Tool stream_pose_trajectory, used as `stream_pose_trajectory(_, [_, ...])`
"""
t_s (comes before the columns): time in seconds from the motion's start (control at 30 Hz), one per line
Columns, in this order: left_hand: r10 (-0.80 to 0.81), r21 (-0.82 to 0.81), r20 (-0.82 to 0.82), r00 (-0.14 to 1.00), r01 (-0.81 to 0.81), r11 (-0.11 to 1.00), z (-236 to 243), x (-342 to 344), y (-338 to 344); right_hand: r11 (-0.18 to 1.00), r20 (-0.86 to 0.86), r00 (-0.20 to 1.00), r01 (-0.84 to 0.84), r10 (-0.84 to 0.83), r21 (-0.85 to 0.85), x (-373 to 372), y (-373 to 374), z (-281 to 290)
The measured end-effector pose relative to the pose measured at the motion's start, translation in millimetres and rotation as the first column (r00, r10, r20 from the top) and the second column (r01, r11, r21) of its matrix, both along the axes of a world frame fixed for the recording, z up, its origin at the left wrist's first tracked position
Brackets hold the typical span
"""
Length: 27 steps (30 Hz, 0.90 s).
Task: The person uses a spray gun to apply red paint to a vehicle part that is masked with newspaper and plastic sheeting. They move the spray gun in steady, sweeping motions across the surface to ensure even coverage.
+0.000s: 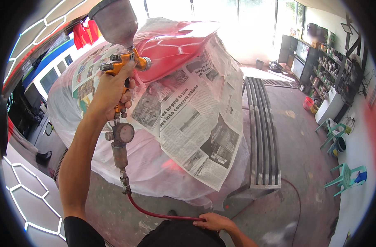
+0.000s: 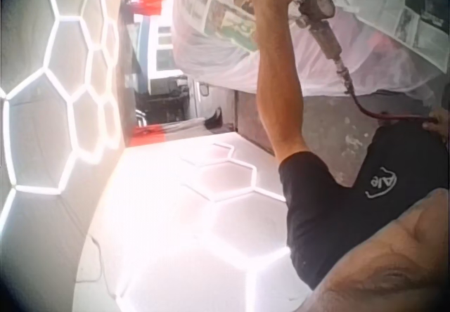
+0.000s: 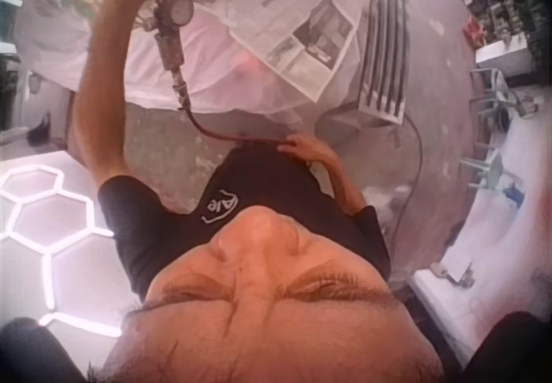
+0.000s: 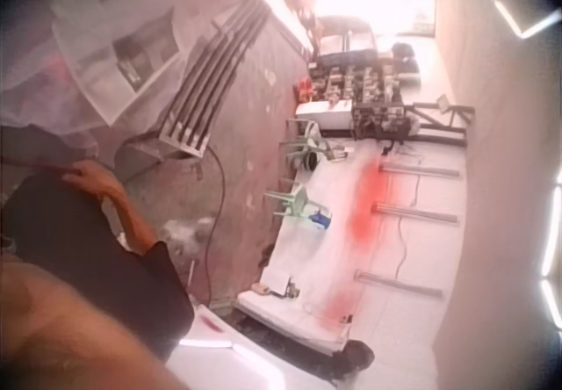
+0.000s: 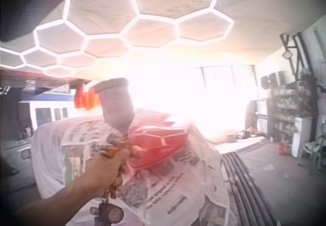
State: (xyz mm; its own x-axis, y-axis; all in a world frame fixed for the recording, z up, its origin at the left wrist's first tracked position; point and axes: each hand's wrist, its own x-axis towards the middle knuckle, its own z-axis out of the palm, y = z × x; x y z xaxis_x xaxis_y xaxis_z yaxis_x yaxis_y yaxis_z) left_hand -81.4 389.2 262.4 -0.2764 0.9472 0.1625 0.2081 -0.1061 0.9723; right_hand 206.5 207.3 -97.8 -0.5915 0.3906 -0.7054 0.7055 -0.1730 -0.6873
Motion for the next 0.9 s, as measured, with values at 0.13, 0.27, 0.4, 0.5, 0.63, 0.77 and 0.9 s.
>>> stream_pose_trajectory(0.13, [-0.092, -0.003, 0.001, 0.996, 0.092, 0.996, 1, 20, -1, 0.999, 0.007, 0.999, 0.034, -0.034, -0.003, 5, -5, -3])
stream_pose_trajectory(0.27, [-0.193, 0.018, 0.031, 0.981, 0.192, 0.981, -1, 24, -3, 1.000, -0.002, 1.000, 0.015, -0.015, 0.023, 6, -7, -9])
stream_pose_trajectory(0.4, [-0.168, -0.036, 0.038, 0.985, 0.170, 0.985, -10, 12, -6, 0.997, -0.031, 0.999, -0.017, 0.019, 0.076, 8, -7, -15])
stream_pose_trajectory(0.5, [-0.090, 0.000, 0.068, 0.994, 0.090, 0.996, -19, 0, -12, 1.000, 0.020, 1.000, 0.006, -0.006, 0.006, 6, -5, -11])
stream_pose_trajectory(0.63, [-0.022, 0.006, 0.055, 0.998, 0.021, 1.000, -29, -25, -16, 1.000, 0.033, 0.999, -0.012, 0.012, -0.013, 4, -1, -10])
stream_pose_trajectory(0.77, [0.035, 0.029, 0.063, 0.997, -0.037, 0.999, -33, -40, -20, 1.000, 0.025, 1.000, -0.011, 0.011, 0.019, 4, 1, -13])
stream_pose_trajectory(0.9, [0.118, 0.041, 0.045, 0.992, -0.120, 0.992, -43, -57, -22, 0.999, 0.054, 0.997, -0.051, 0.052, -0.019, 0, 7, -12])
